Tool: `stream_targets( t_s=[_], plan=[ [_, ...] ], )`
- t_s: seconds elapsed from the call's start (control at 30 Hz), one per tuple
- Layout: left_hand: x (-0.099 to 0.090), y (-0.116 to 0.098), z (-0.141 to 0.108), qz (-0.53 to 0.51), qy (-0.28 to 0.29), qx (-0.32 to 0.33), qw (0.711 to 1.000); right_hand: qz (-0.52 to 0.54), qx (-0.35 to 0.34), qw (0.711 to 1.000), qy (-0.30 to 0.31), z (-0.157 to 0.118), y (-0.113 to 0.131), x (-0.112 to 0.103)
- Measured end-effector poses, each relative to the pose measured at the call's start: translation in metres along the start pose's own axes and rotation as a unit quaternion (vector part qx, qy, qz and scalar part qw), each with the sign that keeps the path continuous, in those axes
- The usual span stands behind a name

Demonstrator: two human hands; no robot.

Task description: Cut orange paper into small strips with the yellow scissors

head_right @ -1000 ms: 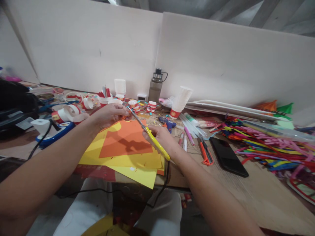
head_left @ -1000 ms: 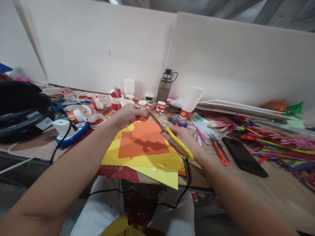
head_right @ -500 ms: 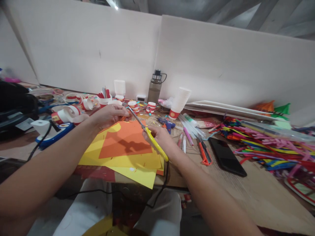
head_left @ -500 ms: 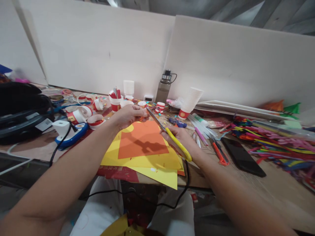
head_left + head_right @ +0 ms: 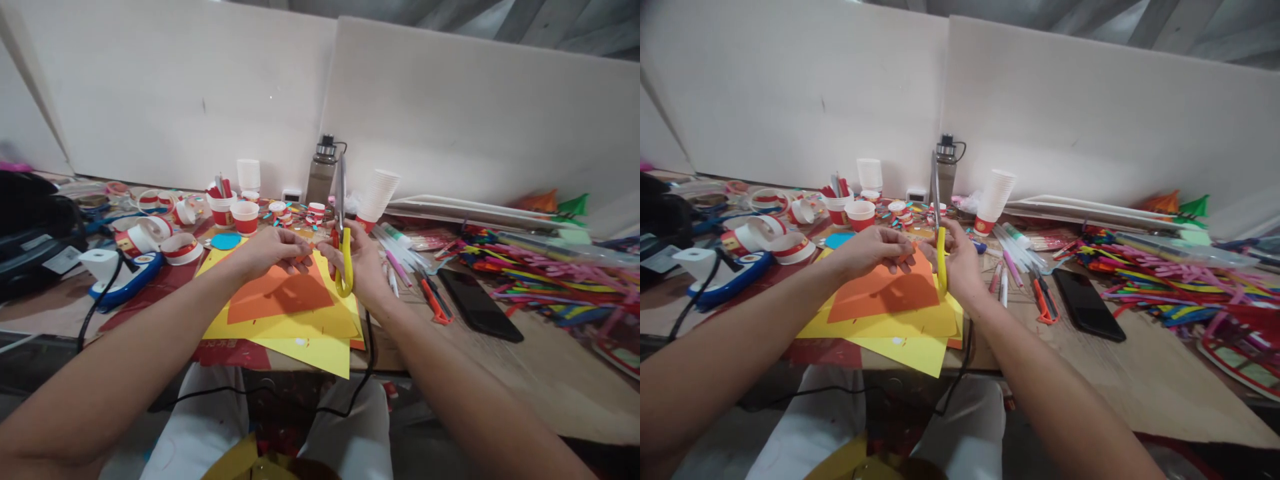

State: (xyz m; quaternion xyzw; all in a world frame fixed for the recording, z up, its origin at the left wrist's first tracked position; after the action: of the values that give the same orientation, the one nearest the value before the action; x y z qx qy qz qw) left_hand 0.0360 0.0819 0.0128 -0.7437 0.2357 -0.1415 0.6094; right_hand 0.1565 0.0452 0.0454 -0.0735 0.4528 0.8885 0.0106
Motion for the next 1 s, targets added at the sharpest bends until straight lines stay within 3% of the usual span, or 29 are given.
stream_targets(
  t_s=[0.23, 0.5, 0.7, 0.87, 1.0],
  plan=[
    [0.014, -0.003, -0.003, 0.073, -0.002, 0.022, 0.997, 0.004, -0.031, 1.0, 0.005, -0.001, -0.001, 0.002],
    [0.014, 0.0, -0.001, 0.055, -0.008, 0.017, 0.998, -0.002, -0.037, 0.999, -0.025, 0.0, -0.002, -0.002],
    [0.02, 0.003, 0.0, 0.026, 0.028, 0.012, 0.999, -0.034, -0.033, 0.998, -0.042, 0.0, -0.003, -0.009],
    [0.022, 0.003, -0.001, 0.069, 0.042, 0.017, 0.997, -0.067, -0.021, 0.997, -0.044, -0.001, 0.002, -0.015],
    [0.016, -0.007, -0.005, 0.123, -0.003, 0.062, 0.991, -0.062, -0.018, 0.997, -0.037, -0.001, -0.001, -0.013]
  ],
)
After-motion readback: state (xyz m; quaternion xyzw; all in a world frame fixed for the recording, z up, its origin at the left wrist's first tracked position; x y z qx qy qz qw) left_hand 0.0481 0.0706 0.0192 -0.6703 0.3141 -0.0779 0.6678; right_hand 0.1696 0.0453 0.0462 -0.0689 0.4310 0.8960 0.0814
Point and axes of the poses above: each hand's wrist, its own z-axis towards the middle knuckle, its own x-axis out of the palm, y = z × x, the point moved 10 cm from there along z, towards the middle knuckle, and after that the axes turned 15 degrees about -x, right-handed, at the moved point
